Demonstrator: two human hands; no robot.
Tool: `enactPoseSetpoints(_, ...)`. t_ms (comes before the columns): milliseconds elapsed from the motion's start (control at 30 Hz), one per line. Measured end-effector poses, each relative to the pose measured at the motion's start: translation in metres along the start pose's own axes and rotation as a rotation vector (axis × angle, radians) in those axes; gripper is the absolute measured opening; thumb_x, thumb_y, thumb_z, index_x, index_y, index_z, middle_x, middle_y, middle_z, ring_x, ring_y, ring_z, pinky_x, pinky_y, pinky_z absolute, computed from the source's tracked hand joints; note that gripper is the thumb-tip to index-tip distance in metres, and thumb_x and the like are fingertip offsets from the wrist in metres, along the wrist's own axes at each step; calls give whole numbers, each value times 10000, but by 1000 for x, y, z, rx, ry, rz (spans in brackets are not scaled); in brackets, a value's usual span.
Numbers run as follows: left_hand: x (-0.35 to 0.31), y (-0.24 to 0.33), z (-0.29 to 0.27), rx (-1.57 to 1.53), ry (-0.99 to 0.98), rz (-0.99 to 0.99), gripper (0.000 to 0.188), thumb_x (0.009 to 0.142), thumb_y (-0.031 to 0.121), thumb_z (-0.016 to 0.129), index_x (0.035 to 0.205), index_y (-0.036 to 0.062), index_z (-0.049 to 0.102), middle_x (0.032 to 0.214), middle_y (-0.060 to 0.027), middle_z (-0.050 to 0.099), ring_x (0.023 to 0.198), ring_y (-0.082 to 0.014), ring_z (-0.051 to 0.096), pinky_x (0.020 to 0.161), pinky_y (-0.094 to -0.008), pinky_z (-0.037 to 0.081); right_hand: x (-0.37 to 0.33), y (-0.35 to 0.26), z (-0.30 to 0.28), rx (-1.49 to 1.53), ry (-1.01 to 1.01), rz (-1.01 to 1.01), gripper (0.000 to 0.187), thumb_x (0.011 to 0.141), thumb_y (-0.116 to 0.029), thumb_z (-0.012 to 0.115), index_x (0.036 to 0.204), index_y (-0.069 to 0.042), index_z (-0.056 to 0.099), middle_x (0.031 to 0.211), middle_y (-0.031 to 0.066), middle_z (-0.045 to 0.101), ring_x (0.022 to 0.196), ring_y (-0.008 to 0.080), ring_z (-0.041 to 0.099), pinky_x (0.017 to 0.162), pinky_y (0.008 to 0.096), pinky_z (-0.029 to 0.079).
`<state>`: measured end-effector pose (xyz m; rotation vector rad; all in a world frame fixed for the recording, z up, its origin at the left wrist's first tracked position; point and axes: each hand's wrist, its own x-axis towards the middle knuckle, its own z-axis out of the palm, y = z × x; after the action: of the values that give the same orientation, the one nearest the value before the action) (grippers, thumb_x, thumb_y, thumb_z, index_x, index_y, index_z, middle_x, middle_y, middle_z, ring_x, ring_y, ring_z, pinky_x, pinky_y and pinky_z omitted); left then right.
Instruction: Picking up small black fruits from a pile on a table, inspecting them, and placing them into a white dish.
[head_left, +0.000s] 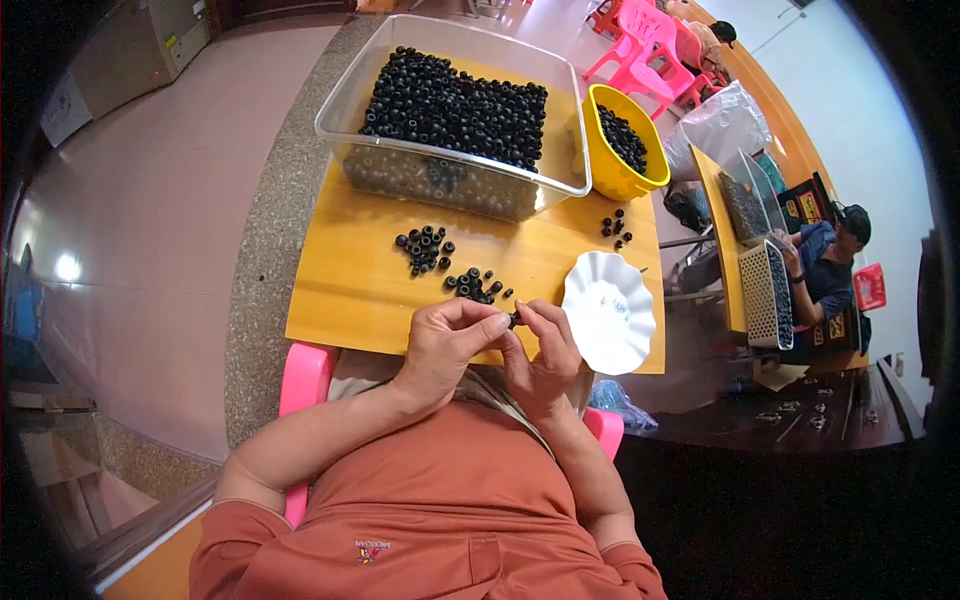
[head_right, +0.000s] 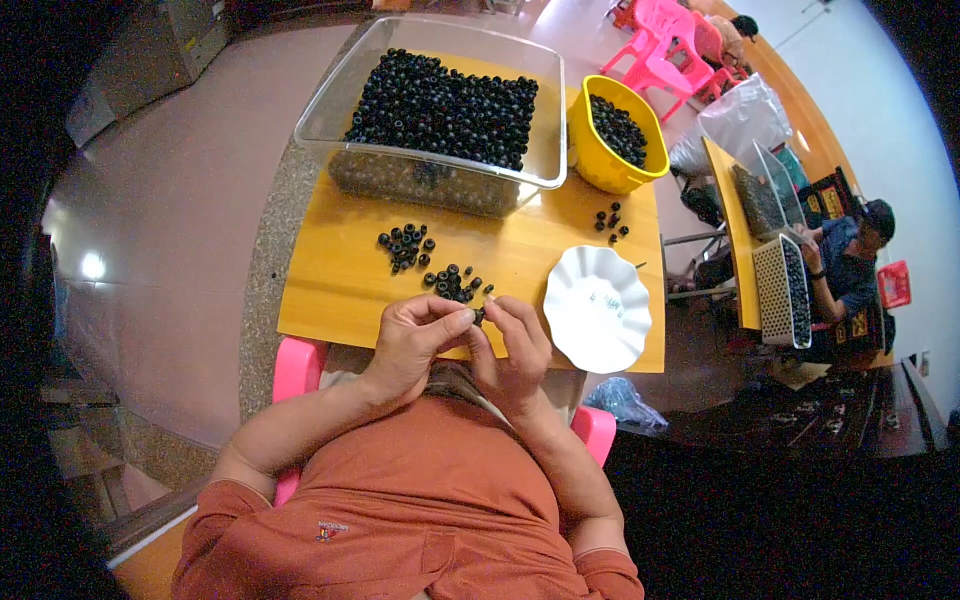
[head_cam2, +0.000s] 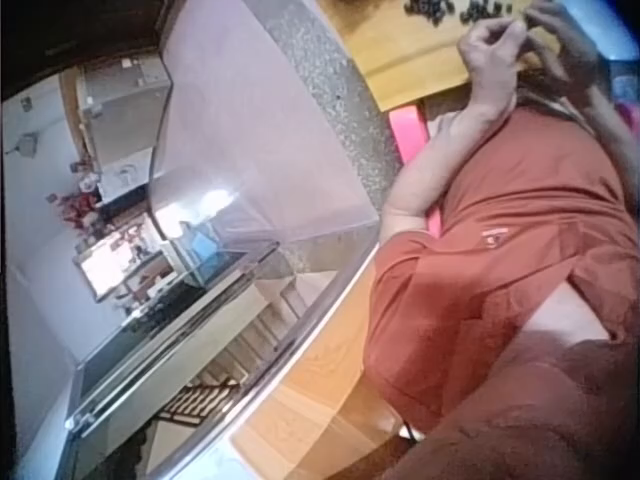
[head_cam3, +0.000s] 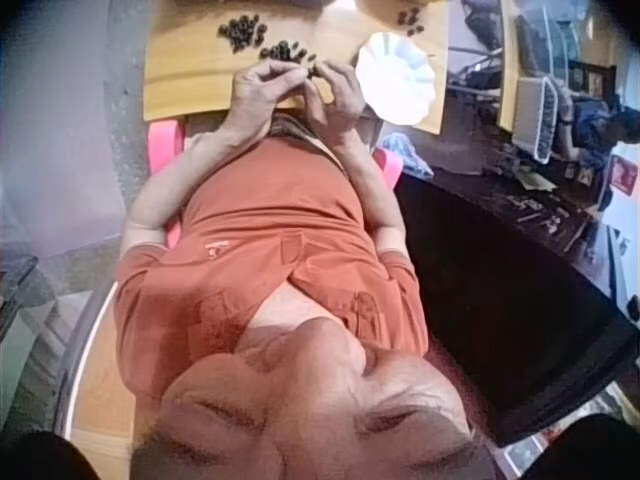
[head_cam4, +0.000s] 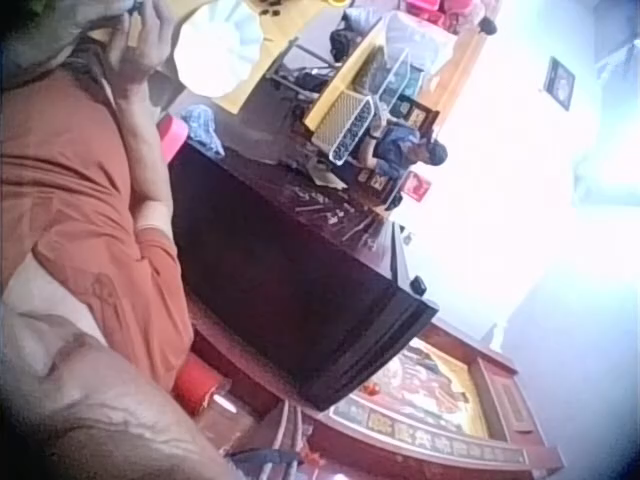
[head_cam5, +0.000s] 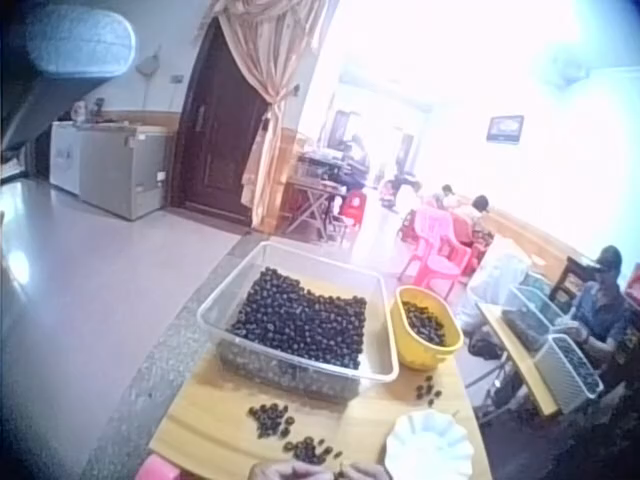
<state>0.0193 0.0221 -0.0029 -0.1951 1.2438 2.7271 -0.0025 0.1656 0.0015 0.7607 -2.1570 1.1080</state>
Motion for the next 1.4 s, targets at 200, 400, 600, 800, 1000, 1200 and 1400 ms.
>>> enactPoseSetpoints(200, -1, -2, 0, 7, -27, 36, 83, 866, 40, 655, 937, -1, 666, 853, -63, 682, 754, -107, 643, 688, -233, 541, -2, 5, 1, -1, -18, -60, 283, 710, 39, 731, 967, 42, 612, 919, 188, 629, 798, 298, 644, 690, 341, 530)
enactPoseSetpoints(400, -1, -1, 1, 24, -8, 34, 94, 866, 47, 658, 944, -5, 664, 863, -66, 680, 761, -109, 643, 698, -236, 545, 0, 1, -1, 48, -18, 15, 312, 703, 44, 745, 986, 46, 614, 900, 162, 629, 759, 234, 621, 661, 292, 504)
enactPoseSetpoints(600, -1, -1, 7, -6, 17, 21, 107, 874, 76, 659, 929, -16, 669, 823, -60, 684, 738, -97, 631, 700, -223, 518, -2, 4, -4, 29, -27, 35, 308, 706, 19, 745, 983, 45, 615, 914, 191, 629, 782, 279, 646, 672, 318, 527)
enactPoseSetpoints(800, -1, -4, 3, -1, -21, 12, 82, 871, 33, 644, 939, -11, 655, 865, -77, 677, 757, -136, 654, 720, -270, 565, -2, 3, -2, 58, -22, -2, 235, 729, 21, 718, 945, 44, 627, 895, 194, 636, 764, 299, 649, 652, 341, 533)
enactPoseSetpoints(1000, -5, 2, 6, -10, 16, -12, 58, 869, 20, 640, 919, -10, 649, 875, -84, 671, 759, -143, 655, 730, -277, 567, 0, 3, -5, 118, -40, -8, 339, 709, 58, 727, 1022, 39, 600, 904, 185, 617, 752, 267, 624, 651, 318, 516)
enactPoseSetpoints(1200, -7, -2, 7, 11, -9, -1, 62, 858, 18, 654, 914, -9, 648, 883, -76, 668, 781, -137, 652, 738, -276, 565, -4, 4, -14, 90, -82, -18, 299, 724, 8, 724, 995, 22, 599, 909, 194, 624, 776, 327, 638, 660, 362, 528)
enactPoseSetpoints(1400, -8, -2, 7, 63, 7, -8, 80, 874, 65, 658, 907, -7, 649, 853, -80, 672, 759, -142, 651, 741, -281, 562, 7, 3, -26, 99, -79, 16, 283, 733, 18, 714, 987, 17, 591, 875, 175, 617, 738, 292, 632, 629, 353, 518)
